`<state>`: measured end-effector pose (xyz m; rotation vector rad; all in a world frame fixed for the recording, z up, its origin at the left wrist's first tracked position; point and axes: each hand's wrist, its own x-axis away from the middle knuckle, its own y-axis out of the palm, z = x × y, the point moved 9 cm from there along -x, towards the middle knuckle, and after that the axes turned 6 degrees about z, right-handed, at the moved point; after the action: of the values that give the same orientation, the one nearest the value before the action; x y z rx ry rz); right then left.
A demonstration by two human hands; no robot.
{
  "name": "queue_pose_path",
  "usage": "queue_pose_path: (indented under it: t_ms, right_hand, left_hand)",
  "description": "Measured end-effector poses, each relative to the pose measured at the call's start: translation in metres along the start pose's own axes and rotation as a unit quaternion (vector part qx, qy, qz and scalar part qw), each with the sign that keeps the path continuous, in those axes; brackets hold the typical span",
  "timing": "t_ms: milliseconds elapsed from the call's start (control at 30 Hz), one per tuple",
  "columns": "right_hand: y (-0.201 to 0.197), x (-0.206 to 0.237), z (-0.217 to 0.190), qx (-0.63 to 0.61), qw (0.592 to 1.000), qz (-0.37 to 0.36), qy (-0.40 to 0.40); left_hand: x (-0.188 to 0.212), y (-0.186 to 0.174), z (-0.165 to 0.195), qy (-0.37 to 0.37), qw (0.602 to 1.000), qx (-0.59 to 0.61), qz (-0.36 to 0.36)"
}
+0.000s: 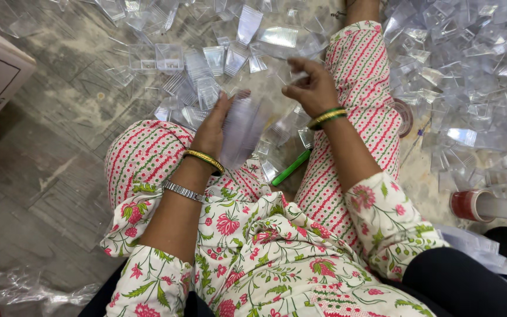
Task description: The person sits on the floor surrounded by scattered clear plastic cups and nests them one at a time, picking up individual cups and fitting them into a stack held in the other hand, occasionally reaching aside to gather more cups.
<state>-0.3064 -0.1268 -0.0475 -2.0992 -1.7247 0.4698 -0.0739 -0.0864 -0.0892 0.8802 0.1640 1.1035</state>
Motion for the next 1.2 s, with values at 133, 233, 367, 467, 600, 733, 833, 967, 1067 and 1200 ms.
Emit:
queue_pose_path:
  t_ms: [133, 233, 367, 467, 600, 733, 833, 967, 1067, 1200]
  right_hand:
    - [0.008, 0.05, -0.082, -0.149, 0.968, -0.171, -0.111]
    - [0.019, 0.083, -0.115, -0.184, 0.945, -0.228, -0.146]
    - [0.03, 0.096, -0.116, -0.312, 0.922, -0.191, -0.129]
    - [0.022, 0.091, -0.103, -0.282, 0.945, -0.105, -0.124]
    - [0.035, 0.1, -0.095, -0.125, 0.981, -0.092, -0.117]
    - [0.054, 0.108, -0.061, -0.219, 0.963, -0.099, 0.124]
    - [0.05, 0.101, -0.049, -0.291, 0.934, -0.086, 0.187]
    - [0.04, 0.091, -0.048, -0.476, 0.852, -0.107, 0.19]
    - [0.039, 0.094, -0.053, -0.586, 0.771, -0.138, 0.206]
    - [0.037, 0.106, -0.083, -0.635, 0.709, -0.263, 0.16]
  left_hand:
    - [-0.005, -0.025, -0.008, 0.005, 0.969, -0.227, 0.098]
    - [-0.002, -0.015, -0.015, 0.01, 0.943, -0.33, 0.043]
    - [0.005, -0.005, -0.009, 0.048, 0.941, -0.335, 0.01]
    - [0.012, 0.01, 0.008, 0.132, 0.946, -0.296, -0.017]
    - [0.023, 0.024, 0.027, 0.194, 0.956, -0.22, -0.012]
    - [0.036, 0.02, 0.017, 0.032, 0.991, -0.125, 0.03]
    - [0.05, 0.031, 0.03, 0.033, 0.999, -0.024, -0.013]
    - [0.057, 0.029, 0.043, 0.047, 0.997, 0.057, -0.023]
    - [0.055, 0.01, 0.047, 0.085, 0.993, 0.049, 0.068]
    - [0.053, -0.005, 0.043, 0.089, 0.986, 0.036, 0.135]
